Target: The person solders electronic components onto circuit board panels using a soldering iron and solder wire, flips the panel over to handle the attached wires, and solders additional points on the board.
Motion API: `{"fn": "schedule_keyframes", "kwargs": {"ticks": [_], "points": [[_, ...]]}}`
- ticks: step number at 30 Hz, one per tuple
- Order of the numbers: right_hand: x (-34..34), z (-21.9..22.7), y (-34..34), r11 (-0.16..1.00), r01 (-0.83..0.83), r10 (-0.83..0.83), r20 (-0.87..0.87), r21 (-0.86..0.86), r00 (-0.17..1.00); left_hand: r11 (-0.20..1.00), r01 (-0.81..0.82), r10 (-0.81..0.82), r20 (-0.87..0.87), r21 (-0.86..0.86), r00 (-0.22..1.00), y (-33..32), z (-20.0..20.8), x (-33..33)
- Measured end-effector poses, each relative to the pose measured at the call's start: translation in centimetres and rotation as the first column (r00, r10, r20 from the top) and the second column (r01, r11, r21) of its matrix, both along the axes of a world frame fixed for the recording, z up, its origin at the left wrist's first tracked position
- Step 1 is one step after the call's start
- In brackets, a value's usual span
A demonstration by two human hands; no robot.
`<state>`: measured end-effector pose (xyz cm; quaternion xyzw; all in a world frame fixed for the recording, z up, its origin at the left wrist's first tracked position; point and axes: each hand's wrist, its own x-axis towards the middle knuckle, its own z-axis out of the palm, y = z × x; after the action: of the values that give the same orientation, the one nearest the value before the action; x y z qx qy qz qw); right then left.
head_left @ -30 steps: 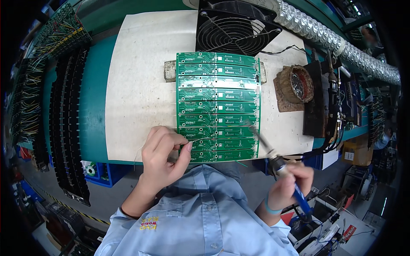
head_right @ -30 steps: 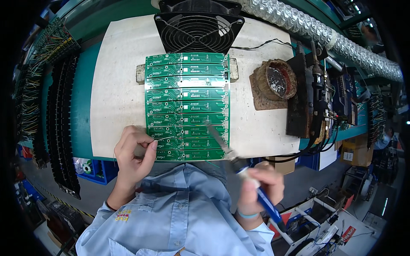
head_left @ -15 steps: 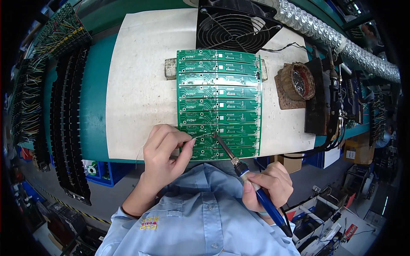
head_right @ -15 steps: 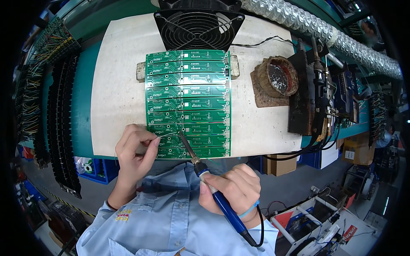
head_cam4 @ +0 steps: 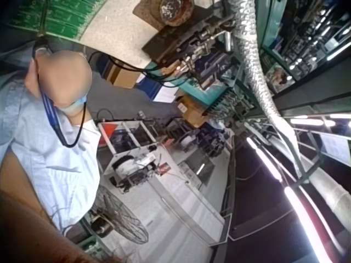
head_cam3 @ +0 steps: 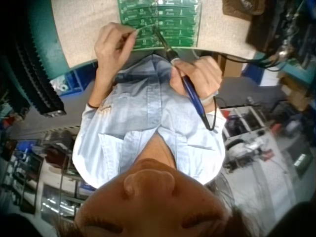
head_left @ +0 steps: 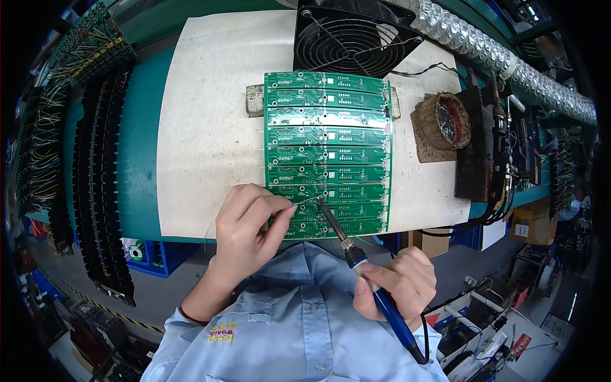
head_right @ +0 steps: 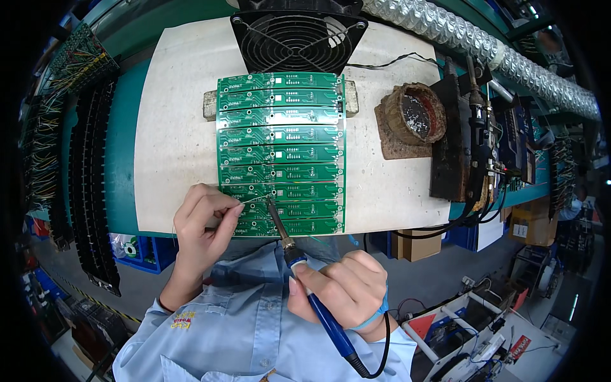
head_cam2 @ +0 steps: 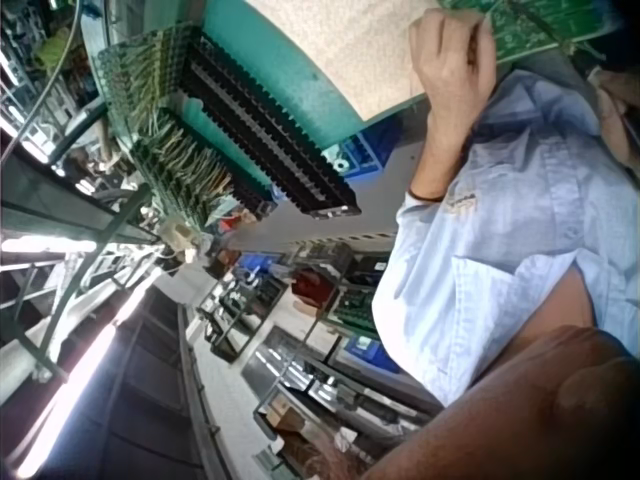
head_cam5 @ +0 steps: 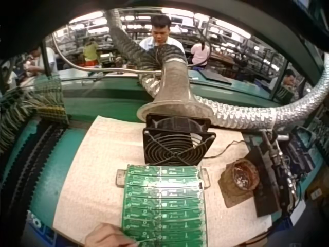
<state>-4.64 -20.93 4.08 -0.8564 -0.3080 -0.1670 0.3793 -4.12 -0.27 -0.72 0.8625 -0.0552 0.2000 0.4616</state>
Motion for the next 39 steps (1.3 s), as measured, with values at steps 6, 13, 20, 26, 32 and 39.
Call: {"fn": "schedule_keyframes", "kwargs": {"ticks": [6, 13, 20, 26, 32, 39], "points": [[0.5, -0.3, -0.3, 0.995, -0.018, 0.014, 0.039, 0.096, 0.999, 0.999, -0.023, 0.023, 0.016, -0.036, 1.0, 0.2, 0.0, -0.2], [4.7, -3.4, -3.4, 0.751, 0.617, -0.634, -0.007, 0.237, 0.774, 0.995, -0.06, 0.061, 0.007, -0.085, 0.998, 0.0, -0.3, -0.4], [2.2, -2.2, -4.0, 0.759, 0.304, -0.173, -0.273, 0.576, 0.946, 0.999, -0.011, 0.013, 0.043, -0.048, 0.999, 0.2, 0.0, -0.2], [1.4, -0.8, -1.9, 0.904, 0.083, 0.069, -0.335, 0.419, 0.94, 1.0, 0.007, -0.007, 0.032, 0.002, 0.999, 0.2, -0.1, 0.0], [1.8, -0.8, -1.5, 0.964, -0.019, 0.114, -0.35, 0.265, 0.93, 1.0, -0.025, 0.025, 0.002, -0.009, 1.0, 0.1, -0.1, -0.3], [2.0, -0.6, -1.7, 0.974, -0.048, 0.127, -0.363, 0.22, 0.923, 0.999, -0.032, 0.032, 0.019, -0.023, 0.999, 0.1, -0.2, -0.3]]}}
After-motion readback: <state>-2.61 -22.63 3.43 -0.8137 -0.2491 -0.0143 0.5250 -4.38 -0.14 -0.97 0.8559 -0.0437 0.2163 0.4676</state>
